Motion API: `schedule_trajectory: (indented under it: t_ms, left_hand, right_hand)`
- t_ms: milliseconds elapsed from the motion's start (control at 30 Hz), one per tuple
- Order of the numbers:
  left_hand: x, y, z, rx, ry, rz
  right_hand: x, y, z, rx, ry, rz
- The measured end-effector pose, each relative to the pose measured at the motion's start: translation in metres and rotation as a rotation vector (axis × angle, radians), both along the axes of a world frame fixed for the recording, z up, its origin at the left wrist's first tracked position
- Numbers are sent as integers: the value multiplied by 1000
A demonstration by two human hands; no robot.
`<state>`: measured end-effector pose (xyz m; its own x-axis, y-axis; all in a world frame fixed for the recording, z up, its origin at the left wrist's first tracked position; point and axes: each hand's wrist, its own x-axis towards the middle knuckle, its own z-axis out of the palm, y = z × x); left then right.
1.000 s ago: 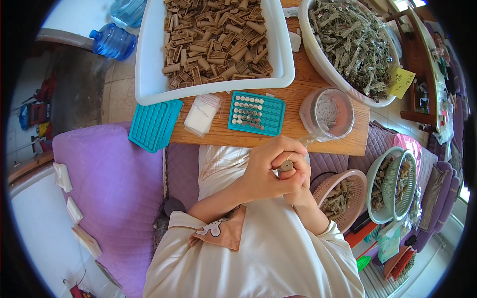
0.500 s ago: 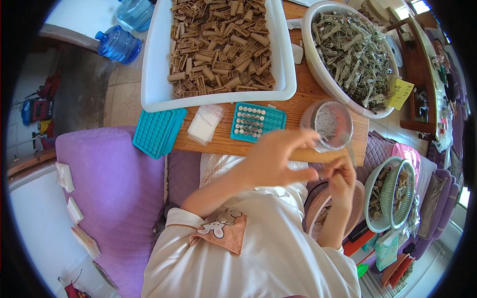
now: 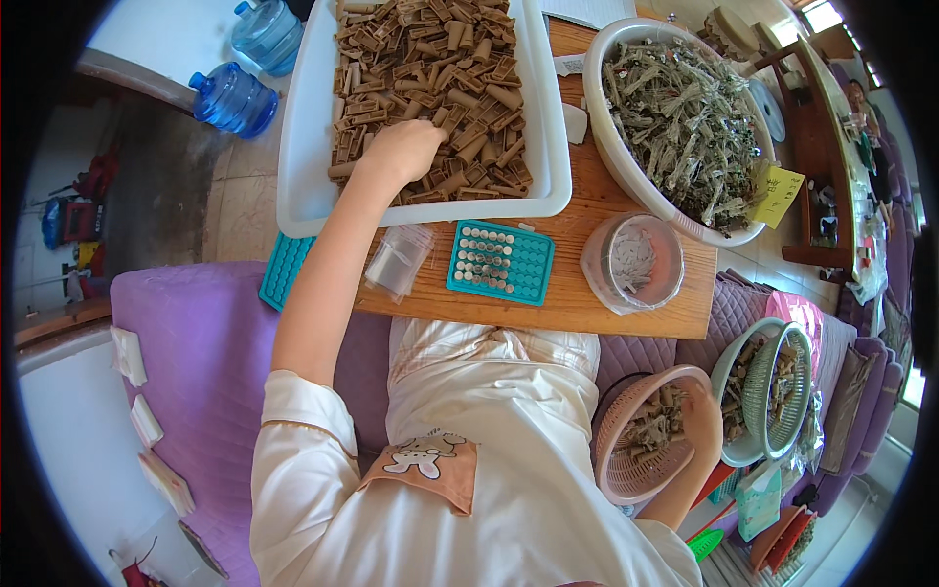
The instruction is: The person assembles small devices by taking plastic casings from a container, inserting components into them, and fastening the pieces together by hand.
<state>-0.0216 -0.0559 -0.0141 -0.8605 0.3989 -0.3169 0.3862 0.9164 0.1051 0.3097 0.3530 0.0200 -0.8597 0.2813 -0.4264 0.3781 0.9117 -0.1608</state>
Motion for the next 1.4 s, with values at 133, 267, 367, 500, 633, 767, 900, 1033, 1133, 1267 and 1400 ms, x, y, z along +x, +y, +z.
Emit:
schedule_trajectory:
  t_ms: [133, 267, 367, 500, 633, 767, 900, 1033, 1133, 1267, 1400]
  left_hand:
    - [-8, 17, 10, -167, -122, 2]
    - [0, -8, -3, 197, 75, -9]
    - [12, -3, 23, 539, 105, 132]
    - [37, 3, 49, 857, 85, 304]
    - [64, 16, 46, 1295, -67, 445]
    - [93, 19, 42, 1668, -376, 588]
    - [120, 20, 36, 1719, -504, 581]
    - [141, 17, 33, 1762, -577, 562]
    - [147, 17, 25, 1789, -570, 622]
    - [152, 25, 22, 1886, -427, 709]
    - [157, 28, 19, 1936, -391, 750]
  right_hand:
    - [-51, -31, 26, 151, 316, 42]
    - [-103, -48, 46, 57, 531, 67]
    - [-139, -53, 52, -83, 766, 44]
    - [-202, -49, 51, -84, 974, 64]
    - [-253, -39, 43, 12, 888, -5]
    - [-278, -38, 34, 179, 763, -44]
    - [-286, -25, 39, 117, 831, -43]
    - [-294, -20, 59, -194, 1191, -132]
    - [-296, -27, 78, -512, 1382, -204]
    - [-300, -26, 94, -1071, 1531, -181]
    - [-306, -9, 108, -1597, 1299, -93]
